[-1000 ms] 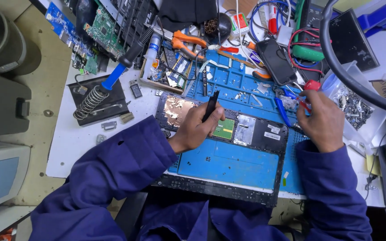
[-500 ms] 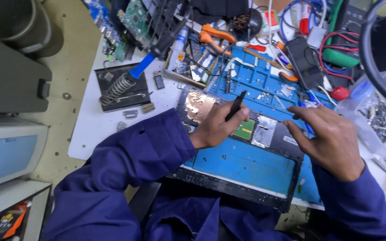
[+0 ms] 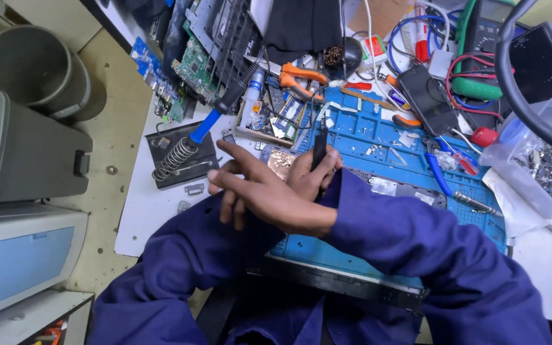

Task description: The person holds a black electronic component and a soldering iron, then uses the iron to apply heat to the component's edge. The person also briefly interacts with a smartphone on the workbench before resuming the soldering task.

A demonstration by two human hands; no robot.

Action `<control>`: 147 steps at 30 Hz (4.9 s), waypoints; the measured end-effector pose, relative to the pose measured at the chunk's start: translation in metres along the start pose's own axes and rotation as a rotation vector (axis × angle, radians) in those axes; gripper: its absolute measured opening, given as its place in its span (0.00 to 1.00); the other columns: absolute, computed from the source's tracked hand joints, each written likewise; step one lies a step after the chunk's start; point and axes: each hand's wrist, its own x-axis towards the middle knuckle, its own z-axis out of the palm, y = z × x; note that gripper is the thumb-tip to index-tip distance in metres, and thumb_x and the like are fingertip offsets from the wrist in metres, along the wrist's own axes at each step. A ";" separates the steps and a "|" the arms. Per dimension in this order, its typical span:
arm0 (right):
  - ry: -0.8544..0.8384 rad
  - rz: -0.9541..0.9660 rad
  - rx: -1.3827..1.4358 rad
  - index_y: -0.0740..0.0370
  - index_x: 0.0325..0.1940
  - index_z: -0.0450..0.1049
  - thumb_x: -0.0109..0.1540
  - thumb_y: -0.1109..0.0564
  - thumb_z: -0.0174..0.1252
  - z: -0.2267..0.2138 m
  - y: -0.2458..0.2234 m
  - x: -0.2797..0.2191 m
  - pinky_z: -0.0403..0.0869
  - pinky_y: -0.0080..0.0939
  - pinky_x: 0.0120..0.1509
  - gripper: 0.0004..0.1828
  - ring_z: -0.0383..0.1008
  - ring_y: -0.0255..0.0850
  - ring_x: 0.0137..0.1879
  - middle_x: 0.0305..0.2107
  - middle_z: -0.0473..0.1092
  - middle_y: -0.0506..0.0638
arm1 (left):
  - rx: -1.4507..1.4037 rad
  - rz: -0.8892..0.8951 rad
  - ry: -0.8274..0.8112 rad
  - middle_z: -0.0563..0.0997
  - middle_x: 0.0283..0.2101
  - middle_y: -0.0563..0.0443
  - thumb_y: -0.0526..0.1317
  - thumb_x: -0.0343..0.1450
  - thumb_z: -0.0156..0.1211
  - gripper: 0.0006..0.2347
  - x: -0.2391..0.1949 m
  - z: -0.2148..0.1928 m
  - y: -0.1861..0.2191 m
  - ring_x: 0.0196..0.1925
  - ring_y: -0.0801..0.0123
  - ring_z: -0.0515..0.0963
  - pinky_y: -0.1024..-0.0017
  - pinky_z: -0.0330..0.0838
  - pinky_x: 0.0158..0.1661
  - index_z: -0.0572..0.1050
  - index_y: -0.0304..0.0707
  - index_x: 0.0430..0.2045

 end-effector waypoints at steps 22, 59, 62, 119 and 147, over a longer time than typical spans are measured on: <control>0.097 -0.275 0.165 0.70 0.57 0.68 0.70 0.55 0.55 -0.009 -0.022 0.032 0.77 0.42 0.18 0.17 0.75 0.45 0.22 0.24 0.70 0.61 | -0.116 0.080 0.001 0.68 0.11 0.50 0.47 0.84 0.57 0.16 0.008 -0.015 -0.004 0.15 0.70 0.73 0.76 0.70 0.25 0.81 0.37 0.32; 0.134 -0.207 -0.378 0.63 0.39 0.73 0.60 0.53 0.63 -0.289 0.029 -0.171 0.76 0.29 0.28 0.11 0.77 0.35 0.23 0.21 0.74 0.52 | 0.080 0.046 -0.289 0.73 0.35 0.59 0.55 0.87 0.46 0.12 -0.029 -0.018 0.060 0.36 0.66 0.75 0.60 0.86 0.45 0.72 0.52 0.52; 0.169 -0.143 -0.396 0.64 0.39 0.72 0.59 0.55 0.63 -0.285 0.022 -0.176 0.78 0.32 0.32 0.11 0.77 0.37 0.26 0.26 0.75 0.54 | 0.102 0.043 -0.288 0.73 0.36 0.59 0.55 0.88 0.44 0.13 -0.032 -0.019 0.061 0.36 0.65 0.75 0.60 0.86 0.46 0.71 0.52 0.53; -0.118 -0.053 -0.809 0.56 0.40 0.75 0.57 0.63 0.64 -0.307 0.000 -0.171 0.81 0.35 0.43 0.09 0.83 0.42 0.39 0.32 0.74 0.51 | 0.168 0.095 -0.316 0.73 0.36 0.58 0.55 0.89 0.40 0.12 -0.031 -0.018 0.063 0.37 0.66 0.75 0.60 0.87 0.49 0.70 0.55 0.55; -0.123 -0.082 -0.782 0.58 0.40 0.74 0.58 0.64 0.64 -0.303 -0.001 -0.170 0.77 0.35 0.40 0.09 0.80 0.42 0.35 0.31 0.73 0.51 | 0.164 0.123 -0.341 0.72 0.37 0.58 0.55 0.90 0.39 0.12 -0.030 -0.021 0.058 0.38 0.64 0.74 0.58 0.87 0.50 0.69 0.56 0.57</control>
